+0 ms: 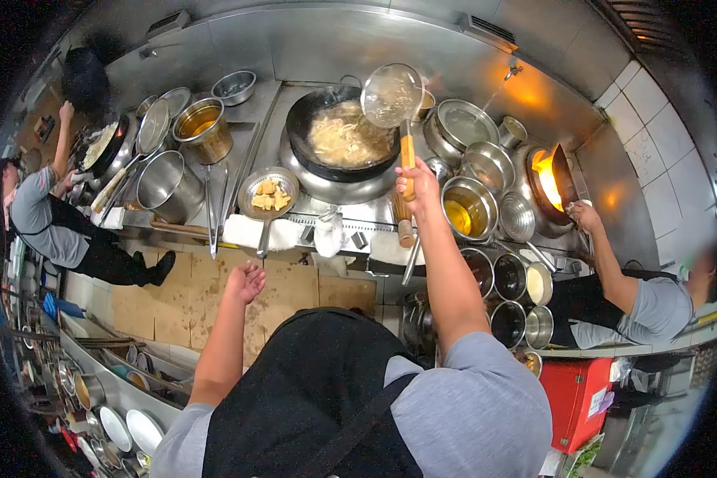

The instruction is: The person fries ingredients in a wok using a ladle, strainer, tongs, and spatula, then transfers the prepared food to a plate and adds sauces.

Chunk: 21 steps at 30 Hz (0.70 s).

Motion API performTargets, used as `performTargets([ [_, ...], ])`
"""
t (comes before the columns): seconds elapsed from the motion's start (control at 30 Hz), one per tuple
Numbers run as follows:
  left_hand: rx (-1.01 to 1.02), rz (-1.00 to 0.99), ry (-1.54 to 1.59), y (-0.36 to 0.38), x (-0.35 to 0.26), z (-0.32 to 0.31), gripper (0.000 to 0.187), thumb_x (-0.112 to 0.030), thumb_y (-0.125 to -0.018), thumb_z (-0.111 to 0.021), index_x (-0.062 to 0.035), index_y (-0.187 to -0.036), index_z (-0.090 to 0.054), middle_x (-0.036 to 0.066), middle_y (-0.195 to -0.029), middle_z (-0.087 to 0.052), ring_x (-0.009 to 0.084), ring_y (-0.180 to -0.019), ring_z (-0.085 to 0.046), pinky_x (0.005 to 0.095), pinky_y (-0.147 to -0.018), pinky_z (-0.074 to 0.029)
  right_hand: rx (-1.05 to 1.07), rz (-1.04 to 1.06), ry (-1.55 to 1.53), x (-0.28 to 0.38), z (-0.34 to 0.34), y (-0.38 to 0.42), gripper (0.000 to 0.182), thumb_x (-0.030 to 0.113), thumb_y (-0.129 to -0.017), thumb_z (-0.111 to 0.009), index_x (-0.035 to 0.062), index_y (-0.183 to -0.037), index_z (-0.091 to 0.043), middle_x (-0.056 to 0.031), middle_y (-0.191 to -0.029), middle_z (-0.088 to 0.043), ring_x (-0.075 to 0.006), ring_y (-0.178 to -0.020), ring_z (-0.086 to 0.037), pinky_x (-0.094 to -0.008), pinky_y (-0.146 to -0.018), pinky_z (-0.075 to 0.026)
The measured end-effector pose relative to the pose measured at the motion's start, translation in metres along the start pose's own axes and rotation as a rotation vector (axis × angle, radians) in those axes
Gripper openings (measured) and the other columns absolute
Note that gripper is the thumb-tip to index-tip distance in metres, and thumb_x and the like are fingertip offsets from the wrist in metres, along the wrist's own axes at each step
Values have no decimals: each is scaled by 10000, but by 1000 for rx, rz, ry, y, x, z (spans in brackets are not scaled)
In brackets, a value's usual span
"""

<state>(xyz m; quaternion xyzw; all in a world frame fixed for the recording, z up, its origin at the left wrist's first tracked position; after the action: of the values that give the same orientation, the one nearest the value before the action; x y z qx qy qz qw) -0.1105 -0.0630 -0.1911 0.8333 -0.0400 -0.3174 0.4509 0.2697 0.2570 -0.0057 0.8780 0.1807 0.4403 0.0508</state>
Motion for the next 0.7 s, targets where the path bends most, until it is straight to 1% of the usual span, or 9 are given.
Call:
performTargets([
  [0.1,-5,-2,21,3,1,2,234,-304,-975,-513,-75,-932,-539,107,-1021,-619,211,-825,-601,351,-745,-516,-36,59,-31,27,22,-2,682,-40,-835,-512,125,-1462,-299,-140,-858,-587,-170,-568,-504,-277,-456,-434],
  [0.17,-11,-10,32,3,1,7,237,-303,-977,-510,-71,-938,-538,106,-1014,-617,212,-825,-601,351,-744,-516,-159,164,225,48,36,0,686,-30,-847,-499,151,-1478,-300,-112,-838,-580,-155,-578,-499,-272,-459,-435],
  [0.23,-18,-15,57,-3,1,13,240,-302,-978,-509,-65,-956,-541,102,-996,-616,213,-829,-600,354,-746,-517,-265,216,425,50,64,-20,646,1,-826,-515,130,-1447,-391,-162,-894,-639,-233,-654,-600,-349,-540,-504],
  [0.3,-54,-19,28,9,-1,6,239,-301,-978,-507,-66,-955,-541,96,-991,-616,212,-832,-599,354,-747,-517,-529,494,1280,63,81,-33,583,33,-787,-536,91,-1366,-501,-220,-1007,-672,-318,-829,-672,-403,-707,-538],
  [0.33,-89,-28,11,13,-3,3,239,-300,-979,-505,-66,-954,-541,91,-985,-617,212,-834,-598,355,-748,-517,-491,397,1472,63,96,-49,567,62,-766,-543,66,-1333,-535,-254,-1110,-652,-355,-1005,-657,-390,-854,-507],
  [0.43,0,-25,14,-7,-4,11,231,-294,-975,-505,-72,-929,-545,79,-965,-620,211,-837,-596,354,-748,-517,-350,198,1396,84,92,-38,581,72,-782,-534,64,-1362,-509,-255,-1121,-648,-372,-1016,-650,-391,-853,-508],
  [0.63,-6,-29,4,-10,-8,-8,238,-294,-973,-497,-81,-881,-550,74,-936,-618,211,-836,-593,350,-748,-517,-198,672,1136,51,52,25,684,-5,-785,-605,93,-1440,-433,-200,-1159,-667,-301,-1095,-633,-357,-936,-473],
  [0.67,7,-14,13,-18,-8,-10,252,-298,-976,-486,-70,-902,-563,72,-933,-619,210,-827,-604,354,-755,-517,-178,474,1004,34,44,28,696,-39,-797,-614,98,-1451,-420,-145,-1071,-692,-257,-879,-677,-337,-772,-527],
  [0.7,6,-20,12,-20,-10,-15,252,-298,-976,-486,-70,-902,-563,72,-933,-619,210,-827,-604,354,-755,-517,-107,265,810,28,4,57,702,-63,-814,-582,125,-1466,-403,-71,-861,-652,-174,-572,-590,-303,-513,-481],
])
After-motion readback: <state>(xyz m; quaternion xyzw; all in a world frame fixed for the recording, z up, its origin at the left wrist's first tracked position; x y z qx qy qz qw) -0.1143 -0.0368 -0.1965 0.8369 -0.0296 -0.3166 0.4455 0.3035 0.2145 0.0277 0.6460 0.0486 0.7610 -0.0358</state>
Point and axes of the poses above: each hand's wrist, its own y-axis away from the middle knuckle, its own z-axis out of the back of the hand, x = y × z, the point moved 6 cm from there along -y, towards the middle knuckle
